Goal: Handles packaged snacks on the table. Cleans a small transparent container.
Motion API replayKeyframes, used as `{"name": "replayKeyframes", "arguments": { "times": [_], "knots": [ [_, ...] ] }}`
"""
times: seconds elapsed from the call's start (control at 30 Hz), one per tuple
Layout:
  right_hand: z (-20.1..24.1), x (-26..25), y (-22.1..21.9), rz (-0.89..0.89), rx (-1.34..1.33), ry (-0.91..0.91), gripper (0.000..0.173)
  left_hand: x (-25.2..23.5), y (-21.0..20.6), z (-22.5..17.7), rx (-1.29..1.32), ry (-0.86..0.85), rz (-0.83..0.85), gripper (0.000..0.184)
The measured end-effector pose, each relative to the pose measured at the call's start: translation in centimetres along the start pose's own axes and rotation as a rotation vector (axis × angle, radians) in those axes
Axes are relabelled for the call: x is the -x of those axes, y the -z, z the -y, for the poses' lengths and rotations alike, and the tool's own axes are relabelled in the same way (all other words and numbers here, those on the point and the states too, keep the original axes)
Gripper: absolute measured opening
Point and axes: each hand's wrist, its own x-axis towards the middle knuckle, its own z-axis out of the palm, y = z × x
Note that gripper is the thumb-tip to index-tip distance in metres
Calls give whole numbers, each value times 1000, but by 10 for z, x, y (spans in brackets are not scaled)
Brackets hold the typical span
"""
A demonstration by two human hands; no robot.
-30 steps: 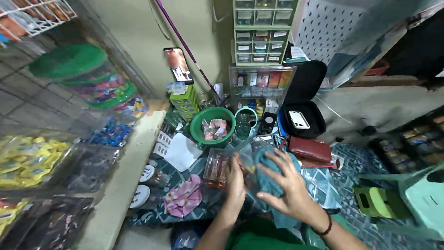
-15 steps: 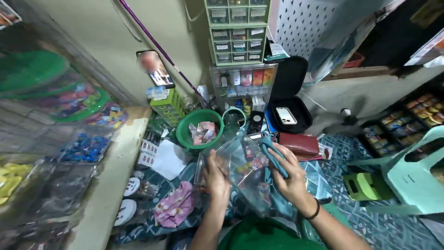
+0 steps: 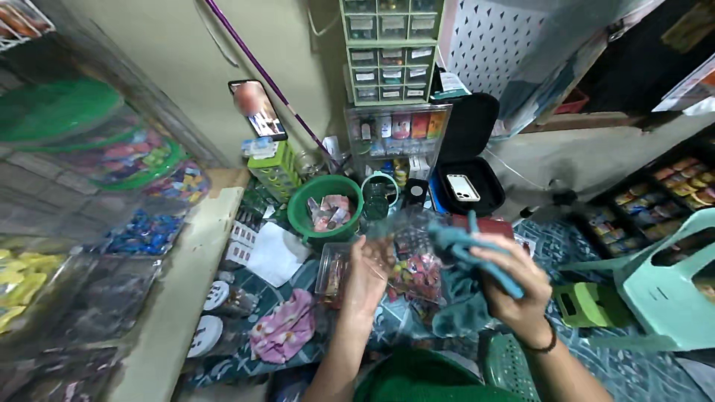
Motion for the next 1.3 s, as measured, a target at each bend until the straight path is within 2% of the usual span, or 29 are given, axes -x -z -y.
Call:
{"name": "replayKeyframes", "arguments": {
  "times": [0.07, 0.13, 0.23, 0.37, 0.47, 0.57, 0.63, 0.77, 0.87, 0.97, 1.03, 1.13, 1.2, 1.23, 1.3],
  "knots": [
    [-3, -12, 2, -46, 82, -23, 25, 4, -3, 5, 78, 62, 82, 53],
    [-4, -15, -12, 35, 181, -70, 27, 15, -9, 8, 129, 93, 178, 55],
    [-4, 4, -57, 166, 328, -131, 35, 27, -19, 15, 69, 13, 202, 54],
    [-7, 45, -88, 334, 308, 5, 34, 22, -9, 29, 41, -78, 178, 57],
    [-19, 35, -77, 224, 427, 98, 31, 32, -5, 31, -13, -107, 221, 60],
    [-37, 14, -56, 51, 584, -10, 31, 36, -4, 26, 54, -169, 285, 66],
    [-49, 9, -50, -1, 615, -88, 33, 36, -3, 26, 75, -203, 335, 66],
    [-31, 14, -72, 40, 489, -53, 34, 34, -8, 30, 21, -208, 311, 56],
    [-8, 14, -84, 253, 214, -21, 47, 39, -13, 39, 63, -170, 124, 42],
    [-5, 2, -68, 444, -112, -152, 70, 40, -16, 38, 96, -103, -88, 41],
    [-10, -3, -47, 411, -215, -241, 74, 37, -15, 37, 101, -72, -169, 42],
    [-28, 4, -4, 137, -89, -391, 58, 38, -5, 35, 173, -79, -160, 42],
    [-48, 24, 33, 64, 117, -555, 56, 44, 2, 28, 199, -105, -163, 42],
    [-56, 41, 51, 120, 252, -666, 58, 48, 5, 24, 215, -120, -157, 43],
    [-54, 81, 78, 386, 389, -979, 62, 54, 12, 16, 248, -152, -138, 43]
  ]
}}
